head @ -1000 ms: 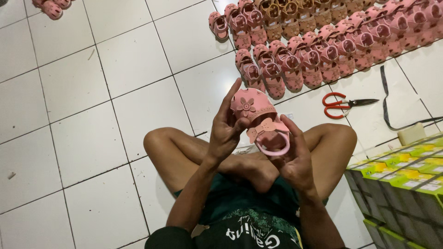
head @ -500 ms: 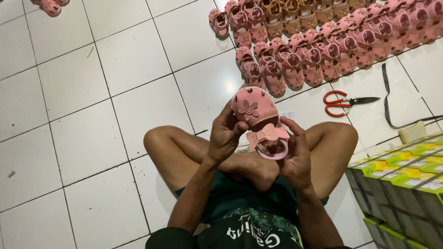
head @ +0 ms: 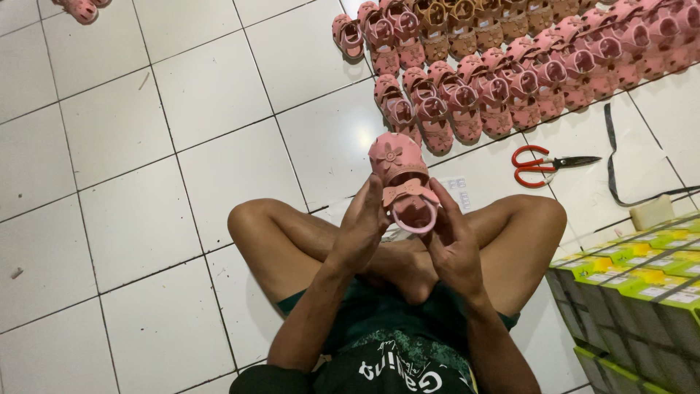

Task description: The person sits on the floor of a sandal workshop, picks up pink children's sandals one at a time, peels white adhesive labels and presses them onto the sandals, then places the labeled sandals into rows on the floor with the other finished pairs.

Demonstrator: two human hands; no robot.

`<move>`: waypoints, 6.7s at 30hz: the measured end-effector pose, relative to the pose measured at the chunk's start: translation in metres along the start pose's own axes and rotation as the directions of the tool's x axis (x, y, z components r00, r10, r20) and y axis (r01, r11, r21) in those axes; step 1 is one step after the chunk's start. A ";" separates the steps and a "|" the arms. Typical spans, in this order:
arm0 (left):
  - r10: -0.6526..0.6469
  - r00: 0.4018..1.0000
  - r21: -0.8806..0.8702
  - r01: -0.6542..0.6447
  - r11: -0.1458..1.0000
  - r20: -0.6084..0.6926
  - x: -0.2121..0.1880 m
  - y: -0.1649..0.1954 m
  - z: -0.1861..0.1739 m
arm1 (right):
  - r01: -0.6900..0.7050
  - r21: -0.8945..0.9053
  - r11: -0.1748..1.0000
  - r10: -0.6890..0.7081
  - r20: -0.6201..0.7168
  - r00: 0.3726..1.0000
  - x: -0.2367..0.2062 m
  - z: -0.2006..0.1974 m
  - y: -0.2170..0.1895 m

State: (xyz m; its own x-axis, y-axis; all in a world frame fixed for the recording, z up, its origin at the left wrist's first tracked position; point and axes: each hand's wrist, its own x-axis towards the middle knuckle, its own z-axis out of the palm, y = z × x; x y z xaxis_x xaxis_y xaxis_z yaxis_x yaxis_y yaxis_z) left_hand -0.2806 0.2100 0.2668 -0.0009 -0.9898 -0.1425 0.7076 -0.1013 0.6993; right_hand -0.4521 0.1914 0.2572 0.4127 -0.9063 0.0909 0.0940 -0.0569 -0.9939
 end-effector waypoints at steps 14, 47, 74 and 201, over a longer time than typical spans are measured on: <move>-0.056 0.997 0.075 0.053 0.996 0.047 -0.002 0.009 -0.003 | -0.007 0.121 0.993 0.043 -0.301 0.953 -0.005 -0.039 0.004; 0.171 0.984 0.649 -0.162 0.743 0.049 -0.004 -0.013 0.000 | 0.060 0.343 0.937 0.051 -0.307 0.950 0.021 -0.005 0.014; 0.308 0.732 -0.794 0.568 0.216 0.608 0.002 -0.043 0.002 | 0.132 0.715 0.687 -0.016 -0.166 0.986 -0.003 -0.017 -0.004; 0.250 0.930 0.673 -0.005 0.740 -0.268 -0.008 -0.018 0.006 | 0.175 -0.052 0.983 -0.182 -0.320 0.930 0.018 0.017 0.012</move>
State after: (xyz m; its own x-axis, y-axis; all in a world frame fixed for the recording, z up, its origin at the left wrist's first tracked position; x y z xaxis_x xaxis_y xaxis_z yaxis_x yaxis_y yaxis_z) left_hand -0.2976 0.2188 0.2598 0.3656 -0.9194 -0.1455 0.0479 -0.1375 0.9893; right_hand -0.4282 0.1819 0.2482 0.0767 -0.9663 0.2457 0.1177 -0.2359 -0.9646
